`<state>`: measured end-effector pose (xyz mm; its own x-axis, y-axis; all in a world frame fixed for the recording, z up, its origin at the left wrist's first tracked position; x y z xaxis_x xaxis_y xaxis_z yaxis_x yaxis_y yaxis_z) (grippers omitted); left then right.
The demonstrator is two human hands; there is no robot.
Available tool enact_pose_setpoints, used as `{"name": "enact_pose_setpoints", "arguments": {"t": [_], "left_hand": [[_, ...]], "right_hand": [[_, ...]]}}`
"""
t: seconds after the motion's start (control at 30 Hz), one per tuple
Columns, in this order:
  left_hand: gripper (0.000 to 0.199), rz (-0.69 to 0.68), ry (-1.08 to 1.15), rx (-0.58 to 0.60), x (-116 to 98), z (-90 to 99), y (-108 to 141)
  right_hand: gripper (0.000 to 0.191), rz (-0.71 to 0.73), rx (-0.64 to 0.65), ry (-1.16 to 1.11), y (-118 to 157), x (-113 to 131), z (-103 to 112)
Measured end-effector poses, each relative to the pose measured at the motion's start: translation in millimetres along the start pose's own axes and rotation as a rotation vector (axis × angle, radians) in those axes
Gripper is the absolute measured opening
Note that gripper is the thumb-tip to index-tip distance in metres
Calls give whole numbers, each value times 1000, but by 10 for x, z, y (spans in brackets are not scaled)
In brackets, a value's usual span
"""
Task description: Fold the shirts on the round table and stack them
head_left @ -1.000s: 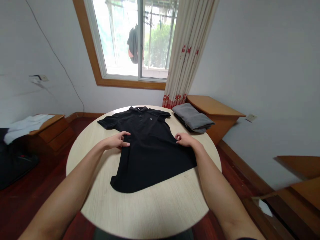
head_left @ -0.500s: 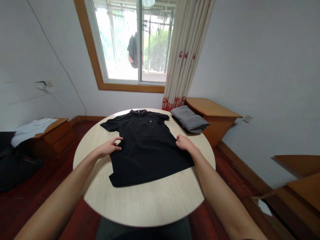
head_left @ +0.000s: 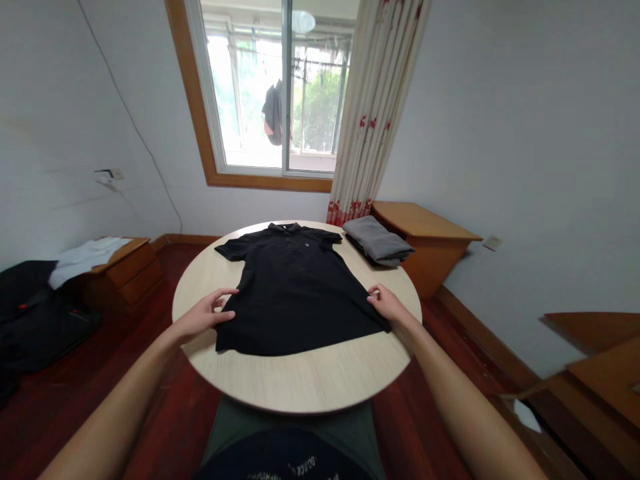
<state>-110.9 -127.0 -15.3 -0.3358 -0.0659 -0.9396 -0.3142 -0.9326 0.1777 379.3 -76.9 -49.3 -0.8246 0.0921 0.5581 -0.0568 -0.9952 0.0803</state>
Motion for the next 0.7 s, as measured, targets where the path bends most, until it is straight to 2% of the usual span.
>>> {"name": "enact_pose_setpoints", "arguments": {"t": [0.07,0.2,0.3,0.33,0.4,0.43,0.53,0.57,0.63,0.7], "left_hand": [[80,68,-91,-27,78,85,68],[61,167,-314,20,250,286,219],[51,197,-519,-5,201,273,198],[49,183,-598,-33,130,202,135],[46,108,-758,-81,-62,-56,-79],[46,42,-828,-71,-162,-232,-222],[51,-160,-956,24,-351,-806,-687],[54,-183,-998,22,-360,-963,-825],[59,-142,-1043,13,-296,-1173,-1038],[63,-97,-1076,2,-174,-1235,-1156]], "right_hand": [[11,-19,16,29,85,-24,52],[7,-77,215,239,281,-38,211],[17,-159,258,482,426,158,282],[22,-151,227,542,453,291,269],[31,-43,147,586,451,639,158],[35,62,122,556,420,836,57],[46,358,155,443,240,1348,-374],[49,425,162,416,167,1456,-527],[53,471,186,381,30,1545,-791],[57,458,213,365,-68,1480,-946]]}}
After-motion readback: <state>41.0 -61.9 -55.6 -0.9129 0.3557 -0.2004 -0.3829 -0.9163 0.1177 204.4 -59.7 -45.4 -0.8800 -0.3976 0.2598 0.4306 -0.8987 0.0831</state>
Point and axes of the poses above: each hand's wrist, its own y-axis away from the middle knuckle, its own z-axis out of the back of the hand, x = y × z, the point moved 1 cm from there along -y, towards the middle knuckle, and after that the axes turned 7 degrees about x, right-handed, at the moved point
